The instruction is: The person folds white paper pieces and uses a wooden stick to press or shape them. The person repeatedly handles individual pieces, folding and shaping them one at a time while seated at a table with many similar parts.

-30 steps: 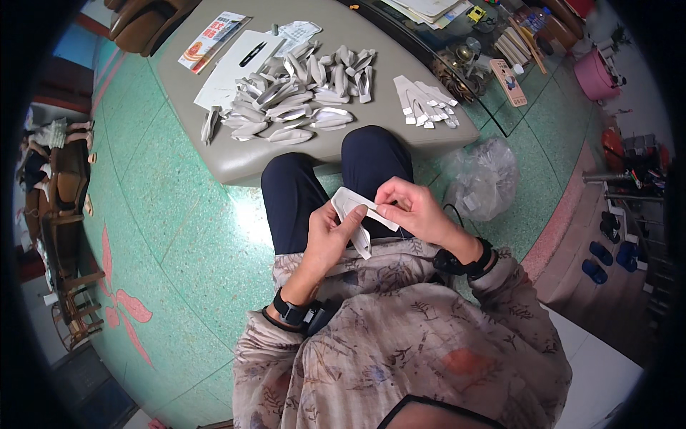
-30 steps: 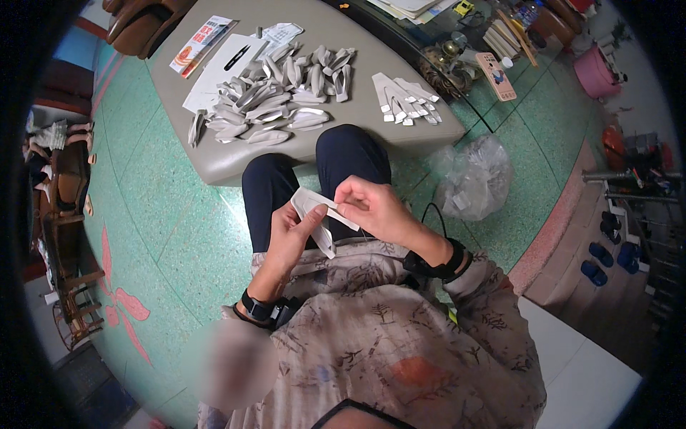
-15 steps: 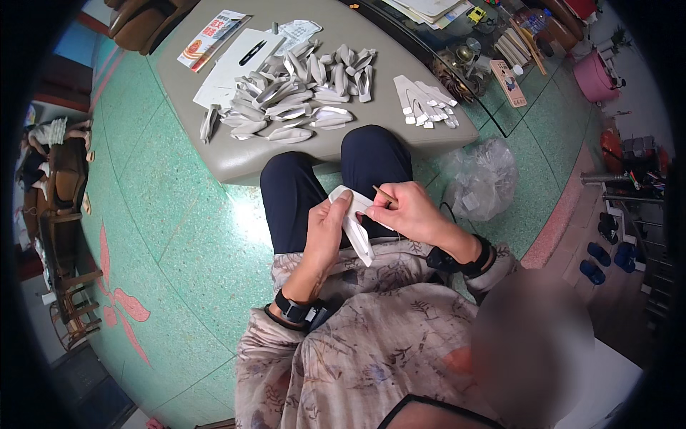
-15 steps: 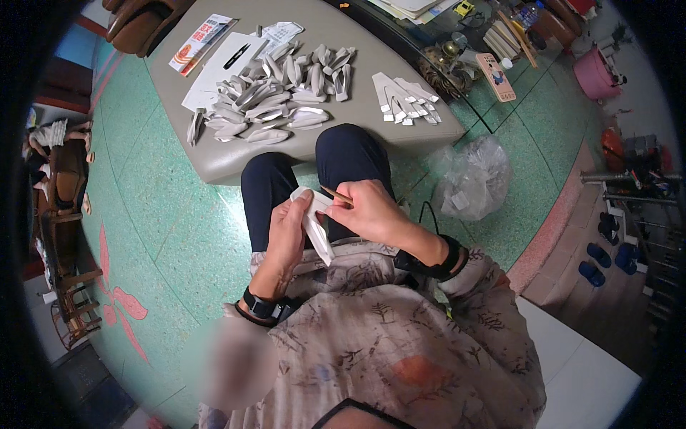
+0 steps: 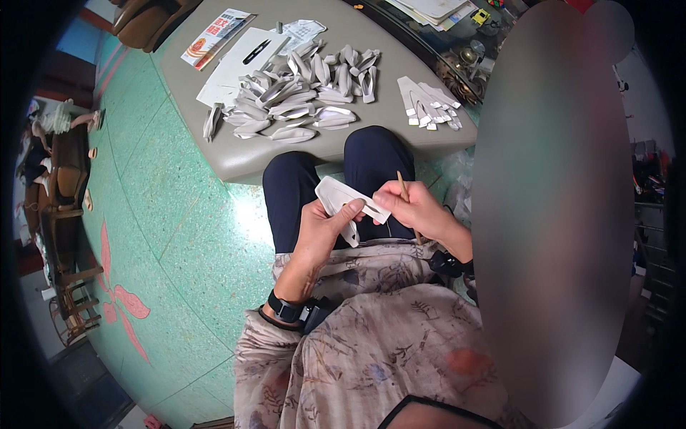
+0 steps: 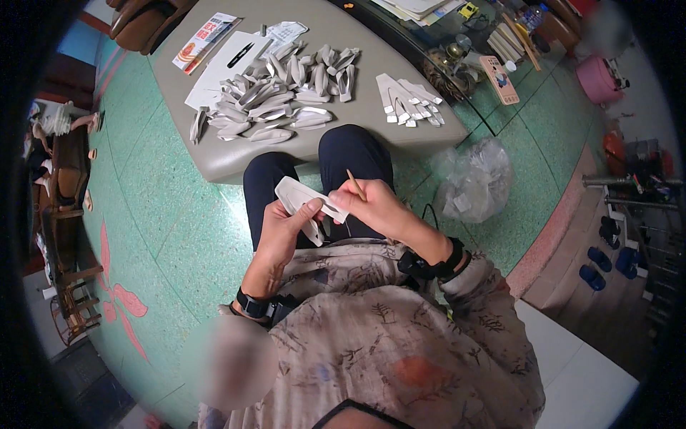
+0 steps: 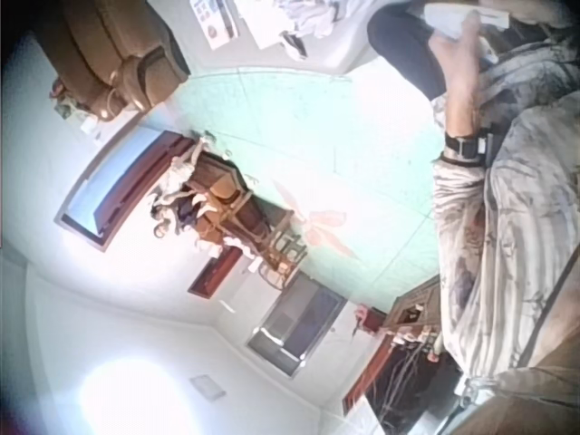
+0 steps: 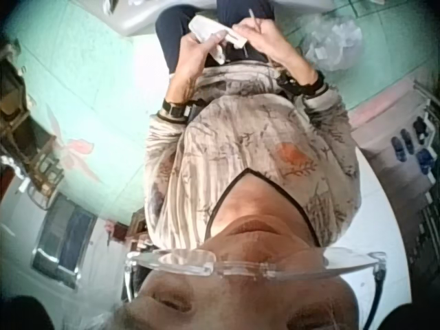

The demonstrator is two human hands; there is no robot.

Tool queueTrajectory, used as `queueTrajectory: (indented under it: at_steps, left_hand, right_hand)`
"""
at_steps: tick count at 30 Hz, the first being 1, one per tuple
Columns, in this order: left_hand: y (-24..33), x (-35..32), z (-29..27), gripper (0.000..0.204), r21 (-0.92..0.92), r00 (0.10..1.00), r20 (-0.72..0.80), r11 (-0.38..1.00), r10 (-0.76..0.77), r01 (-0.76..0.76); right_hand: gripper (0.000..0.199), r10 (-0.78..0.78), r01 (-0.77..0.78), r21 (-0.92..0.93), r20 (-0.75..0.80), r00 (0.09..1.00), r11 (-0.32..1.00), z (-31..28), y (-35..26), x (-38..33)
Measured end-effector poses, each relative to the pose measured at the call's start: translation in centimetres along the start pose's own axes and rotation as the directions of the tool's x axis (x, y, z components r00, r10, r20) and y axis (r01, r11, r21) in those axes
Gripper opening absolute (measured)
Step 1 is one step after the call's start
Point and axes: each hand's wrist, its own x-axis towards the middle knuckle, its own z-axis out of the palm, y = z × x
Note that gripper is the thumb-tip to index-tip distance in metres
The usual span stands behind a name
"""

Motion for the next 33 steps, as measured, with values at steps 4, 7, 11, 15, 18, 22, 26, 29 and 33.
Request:
queueTrajectory:
  at_steps: [4,7,11,15,18,22,26,29,33]
  left_hand:
    - [0.0,0.1,0.1,0.017,0.027,0.999,-0.033,1.000,0.006,-0.005]
    - [-0.3,0.3,0.1,0.017,-0.031,1.000,-0.003,0.999,0.019,-0.019]
    - [-0.7,0.5,0.4,0.015,-0.221,0.999,0.052,0.975,-0.015,0.026]
    - [-0.6,0.9,0.7,0.015,-0.127,0.998,0.008,0.990,0.055,-0.054]
    - [0.9,0.9,1.2,0.024,-0.095,0.994,-0.068,0.991,0.090,-0.096]
    - [1.4,1.3,1.0,0.039,-0.286,0.993,0.079,0.952,-0.089,0.108]
    - [0.3,0.9,0.5,0.024,-0.388,0.942,0.290,0.879,-0.170,0.278]
    - [-0.4,0.7,0.5,0.022,-0.281,0.944,0.305,0.935,-0.129,0.218]
    - [0.2,0.5,0.6,0.022,-0.267,0.927,0.356,0.938,-0.116,0.220]
  right_hand:
    - [0.016,-0.079,0.080,0.018,-0.020,0.997,0.997,0.7,1.5,-0.2]
    - [0.013,-0.041,0.041,-0.051,-0.006,0.999,0.998,0.4,1.8,-0.2]
    - [0.017,-0.025,0.029,-0.104,0.038,0.999,0.994,0.3,1.2,-0.4]
    - [0.027,-0.098,0.099,-0.049,0.014,0.995,0.994,1.0,1.8,0.0]
    - [0.029,-0.038,0.044,-0.197,0.031,0.999,0.980,1.0,0.6,-0.8]
    - [0.028,-0.115,0.111,-0.107,-0.032,0.993,0.988,0.8,1.9,-0.6]
    - [0.021,-0.166,0.164,-0.097,-0.022,0.986,0.982,-0.2,2.5,-0.1]
    - [0.018,-0.236,0.236,0.008,-0.019,0.972,0.972,-0.3,1.1,1.0]
    - [0.017,-0.211,0.211,0.002,0.042,0.977,0.977,-0.4,0.2,1.8]
